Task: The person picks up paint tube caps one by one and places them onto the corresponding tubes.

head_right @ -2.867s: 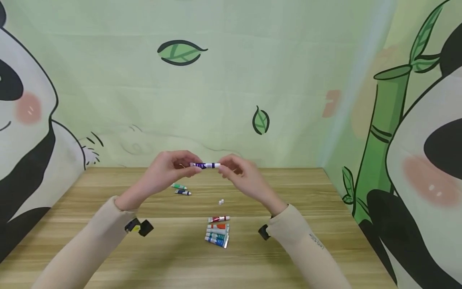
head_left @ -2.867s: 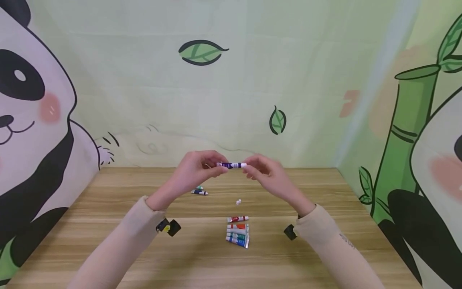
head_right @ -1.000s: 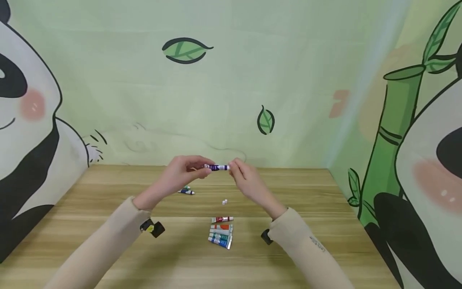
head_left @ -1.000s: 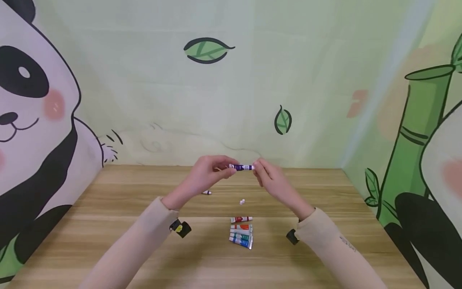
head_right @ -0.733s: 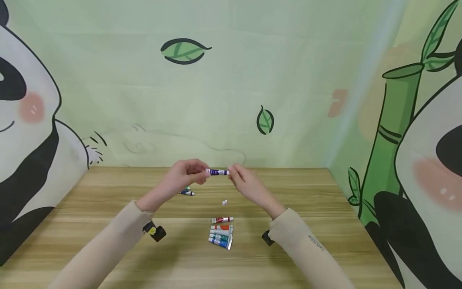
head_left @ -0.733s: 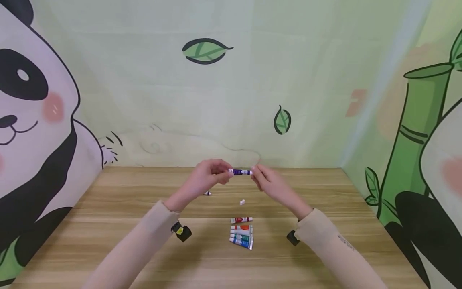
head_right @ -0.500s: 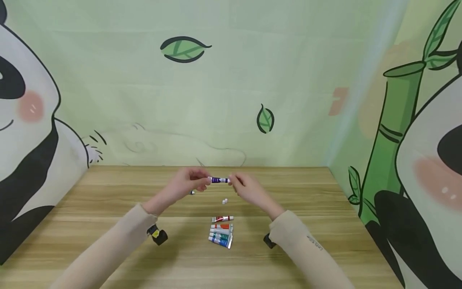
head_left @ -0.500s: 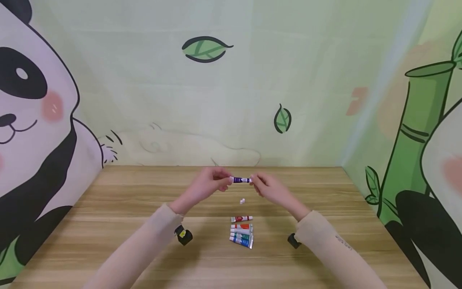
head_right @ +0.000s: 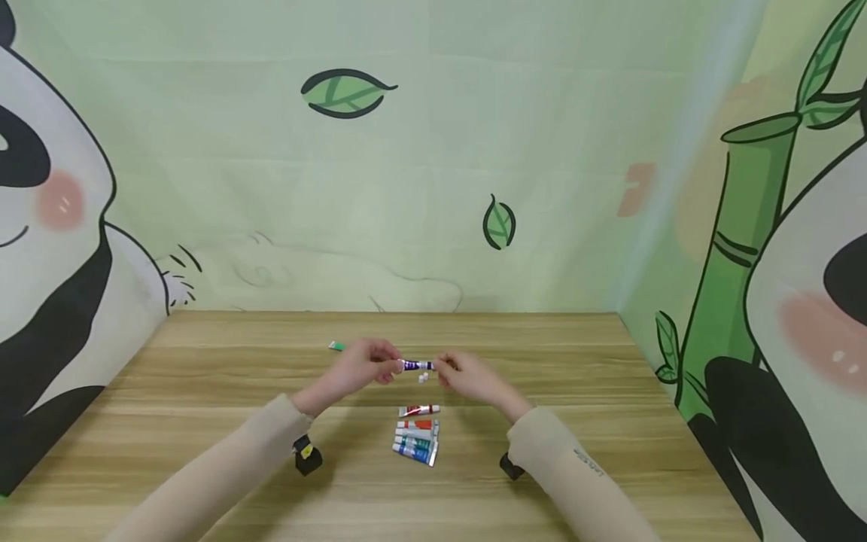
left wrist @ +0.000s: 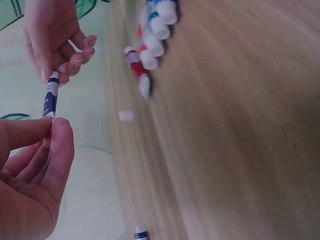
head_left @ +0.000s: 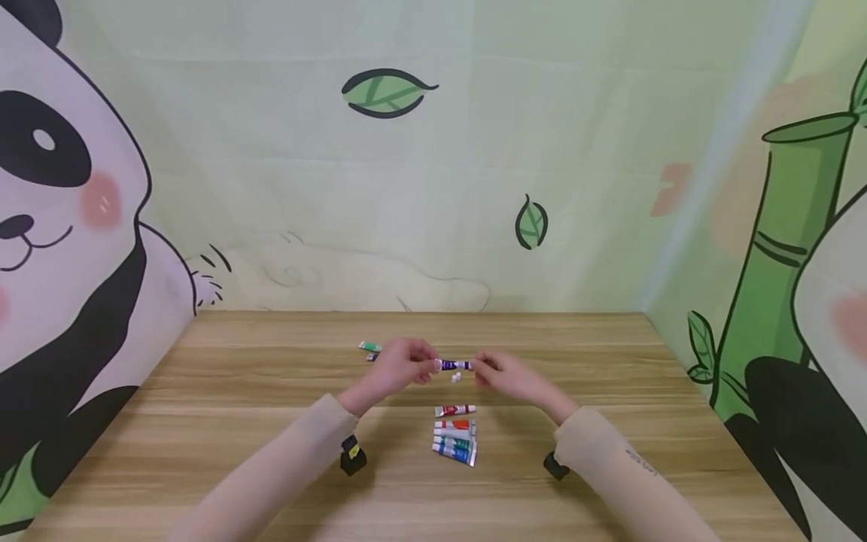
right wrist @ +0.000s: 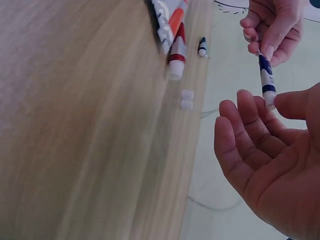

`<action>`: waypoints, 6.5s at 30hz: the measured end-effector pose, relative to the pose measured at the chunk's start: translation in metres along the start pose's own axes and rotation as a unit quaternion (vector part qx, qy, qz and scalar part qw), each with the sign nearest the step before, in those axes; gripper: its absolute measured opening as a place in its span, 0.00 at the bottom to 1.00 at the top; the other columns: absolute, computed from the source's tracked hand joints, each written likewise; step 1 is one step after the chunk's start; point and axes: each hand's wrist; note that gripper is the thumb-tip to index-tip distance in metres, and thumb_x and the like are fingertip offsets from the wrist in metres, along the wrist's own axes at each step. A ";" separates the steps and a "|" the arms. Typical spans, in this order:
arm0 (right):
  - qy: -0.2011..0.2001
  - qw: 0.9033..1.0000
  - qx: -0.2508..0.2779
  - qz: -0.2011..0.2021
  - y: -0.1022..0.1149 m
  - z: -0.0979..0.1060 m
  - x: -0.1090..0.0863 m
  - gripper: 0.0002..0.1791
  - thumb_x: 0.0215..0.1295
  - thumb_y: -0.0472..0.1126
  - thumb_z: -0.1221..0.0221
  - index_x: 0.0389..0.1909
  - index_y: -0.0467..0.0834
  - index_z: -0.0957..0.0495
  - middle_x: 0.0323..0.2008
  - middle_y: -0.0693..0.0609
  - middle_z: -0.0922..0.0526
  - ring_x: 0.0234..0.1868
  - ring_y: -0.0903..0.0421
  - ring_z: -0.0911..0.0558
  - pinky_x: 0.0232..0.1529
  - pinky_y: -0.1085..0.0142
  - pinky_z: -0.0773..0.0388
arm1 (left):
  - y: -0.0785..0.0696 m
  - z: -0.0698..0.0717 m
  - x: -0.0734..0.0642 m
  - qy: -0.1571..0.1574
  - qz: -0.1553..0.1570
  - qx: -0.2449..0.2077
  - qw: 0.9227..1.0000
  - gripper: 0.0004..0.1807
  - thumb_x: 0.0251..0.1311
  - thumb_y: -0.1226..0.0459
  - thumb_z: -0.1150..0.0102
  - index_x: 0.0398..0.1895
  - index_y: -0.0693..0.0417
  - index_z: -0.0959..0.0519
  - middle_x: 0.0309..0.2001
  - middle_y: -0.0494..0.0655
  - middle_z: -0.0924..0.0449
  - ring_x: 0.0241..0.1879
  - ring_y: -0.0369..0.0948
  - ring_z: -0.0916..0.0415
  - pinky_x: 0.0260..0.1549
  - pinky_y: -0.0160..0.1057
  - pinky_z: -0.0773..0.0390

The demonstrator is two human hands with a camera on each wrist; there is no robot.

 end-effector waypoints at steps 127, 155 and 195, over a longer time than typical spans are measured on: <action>0.014 0.994 -0.110 -0.019 -0.012 -0.029 0.052 0.08 0.66 0.33 0.36 0.44 0.39 0.20 0.32 0.52 0.20 0.34 0.56 0.23 0.39 0.63 0.24 | 0.067 0.064 0.014 -0.026 0.036 0.205 0.978 0.05 0.59 0.74 0.38 0.38 0.61 0.18 0.38 0.51 0.18 0.39 0.44 0.25 0.44 0.45 0.25; 0.011 0.993 -0.115 -0.023 -0.009 -0.033 0.057 0.04 0.63 0.30 0.34 0.36 0.40 0.18 0.29 0.53 0.20 0.33 0.57 0.23 0.40 0.63 0.23 | 0.080 0.074 0.008 0.017 0.049 0.215 0.975 0.06 0.59 0.71 0.31 0.38 0.63 0.17 0.36 0.48 0.17 0.36 0.41 0.24 0.42 0.42 0.23; -0.112 0.988 -0.095 0.040 0.049 0.063 0.034 0.11 0.70 0.41 0.37 0.46 0.38 0.17 0.42 0.45 0.15 0.44 0.50 0.18 0.47 0.57 0.20 | -0.036 0.131 -0.007 -0.070 -0.033 0.054 0.996 0.19 0.71 0.65 0.40 0.62 0.60 0.22 0.52 0.55 0.17 0.49 0.48 0.21 0.48 0.41 0.22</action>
Point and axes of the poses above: each hand's wrist, its own x-axis towards the middle knuckle, its own z-axis out of the back of the hand, y = z × x
